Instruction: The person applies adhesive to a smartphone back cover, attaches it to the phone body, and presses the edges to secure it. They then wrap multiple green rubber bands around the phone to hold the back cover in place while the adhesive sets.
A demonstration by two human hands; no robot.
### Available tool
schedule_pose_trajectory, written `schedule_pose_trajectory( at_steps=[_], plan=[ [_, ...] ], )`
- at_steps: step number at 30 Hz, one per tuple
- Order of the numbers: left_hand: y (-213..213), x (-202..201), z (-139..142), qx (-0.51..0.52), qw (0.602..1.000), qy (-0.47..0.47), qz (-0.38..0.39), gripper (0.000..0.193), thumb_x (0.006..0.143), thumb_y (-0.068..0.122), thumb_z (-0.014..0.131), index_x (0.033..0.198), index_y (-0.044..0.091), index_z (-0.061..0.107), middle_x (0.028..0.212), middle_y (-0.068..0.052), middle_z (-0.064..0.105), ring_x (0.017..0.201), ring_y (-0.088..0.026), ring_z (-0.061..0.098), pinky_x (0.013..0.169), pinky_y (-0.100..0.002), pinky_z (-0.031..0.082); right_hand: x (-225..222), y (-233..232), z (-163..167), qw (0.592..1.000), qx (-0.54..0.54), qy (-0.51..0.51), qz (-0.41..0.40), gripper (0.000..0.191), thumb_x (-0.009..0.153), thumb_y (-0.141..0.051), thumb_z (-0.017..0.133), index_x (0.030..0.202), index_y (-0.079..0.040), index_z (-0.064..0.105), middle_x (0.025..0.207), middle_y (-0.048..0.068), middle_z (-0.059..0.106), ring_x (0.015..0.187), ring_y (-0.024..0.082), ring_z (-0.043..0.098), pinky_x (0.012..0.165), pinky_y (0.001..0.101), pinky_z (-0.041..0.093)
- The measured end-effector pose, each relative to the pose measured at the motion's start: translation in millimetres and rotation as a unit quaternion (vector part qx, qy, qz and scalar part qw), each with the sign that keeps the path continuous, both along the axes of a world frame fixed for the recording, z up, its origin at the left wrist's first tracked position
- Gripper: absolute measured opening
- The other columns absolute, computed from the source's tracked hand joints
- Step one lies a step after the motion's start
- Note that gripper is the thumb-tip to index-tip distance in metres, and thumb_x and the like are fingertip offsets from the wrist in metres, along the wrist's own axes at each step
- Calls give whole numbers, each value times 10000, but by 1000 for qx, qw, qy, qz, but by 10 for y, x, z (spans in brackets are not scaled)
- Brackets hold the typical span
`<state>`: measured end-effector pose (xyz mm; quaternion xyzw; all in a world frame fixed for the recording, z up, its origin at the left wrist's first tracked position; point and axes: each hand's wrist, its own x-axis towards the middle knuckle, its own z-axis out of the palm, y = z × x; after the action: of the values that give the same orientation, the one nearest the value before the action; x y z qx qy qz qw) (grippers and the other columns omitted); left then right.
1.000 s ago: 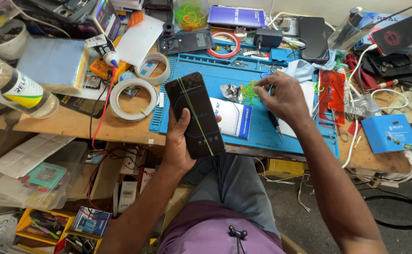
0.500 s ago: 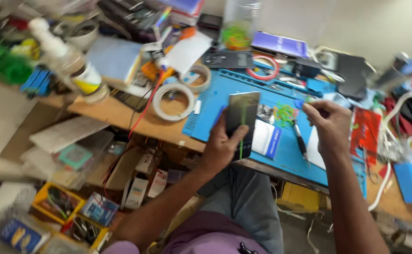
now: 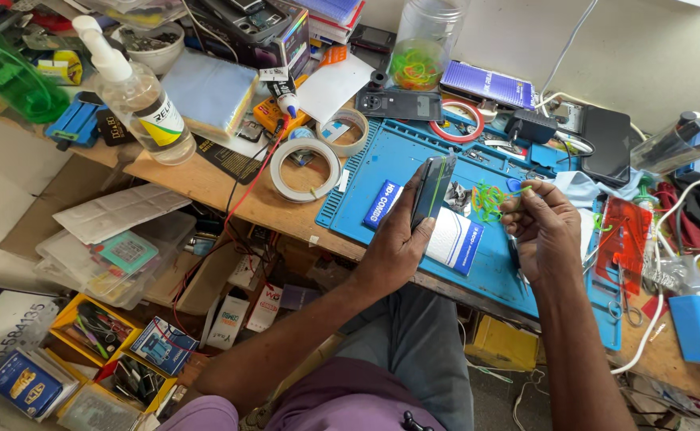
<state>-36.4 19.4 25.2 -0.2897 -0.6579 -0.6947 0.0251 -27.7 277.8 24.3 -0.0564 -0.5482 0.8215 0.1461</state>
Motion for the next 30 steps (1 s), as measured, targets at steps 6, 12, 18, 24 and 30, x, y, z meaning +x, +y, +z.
schedule_pose_trajectory(
  at_steps=[6,12,18,24,30],
  plan=[
    [13,-78,1,53,994,-78,-48,607,1065,149,556,1604,42,298,1405,-176,589,1292,-256,573,1127,-388,447,62,-211,205,999,-24,43,-20,174,1109,-178,627,1063,-11,638,943,158,741,819,202,739,723,288,594],
    [-79,37,174,-70,997,-41,-14,568,1060,208,572,1586,117,380,1144,-137,703,1008,-223,706,892,-357,547,151,-479,352,992,54,107,-37,93,1105,-113,631,1102,-20,638,1034,154,740,909,191,737,838,292,603],
    [-160,-95,312,2,972,234,-18,417,1054,24,606,1452,140,561,1367,-95,686,1285,-250,658,1094,-369,560,248,-534,393,990,44,124,-51,72,1100,-99,647,1126,-32,641,1048,149,745,919,169,723,834,280,594],
    [-171,-157,169,-14,994,103,-35,375,1023,67,668,1395,95,623,1187,-65,748,1034,-162,697,935,-306,569,294,-583,481,987,27,149,-45,47,1107,-75,635,1101,-28,643,1125,185,746,1036,235,741,935,341,604],
    [3,-87,44,124,985,-28,-116,329,1044,137,700,1334,0,625,1160,-65,723,1065,-110,659,947,-278,557,345,-754,726,898,331,284,-57,94,1072,-9,663,1142,13,603,1313,222,691,1301,292,687,1144,425,565]
  ],
)
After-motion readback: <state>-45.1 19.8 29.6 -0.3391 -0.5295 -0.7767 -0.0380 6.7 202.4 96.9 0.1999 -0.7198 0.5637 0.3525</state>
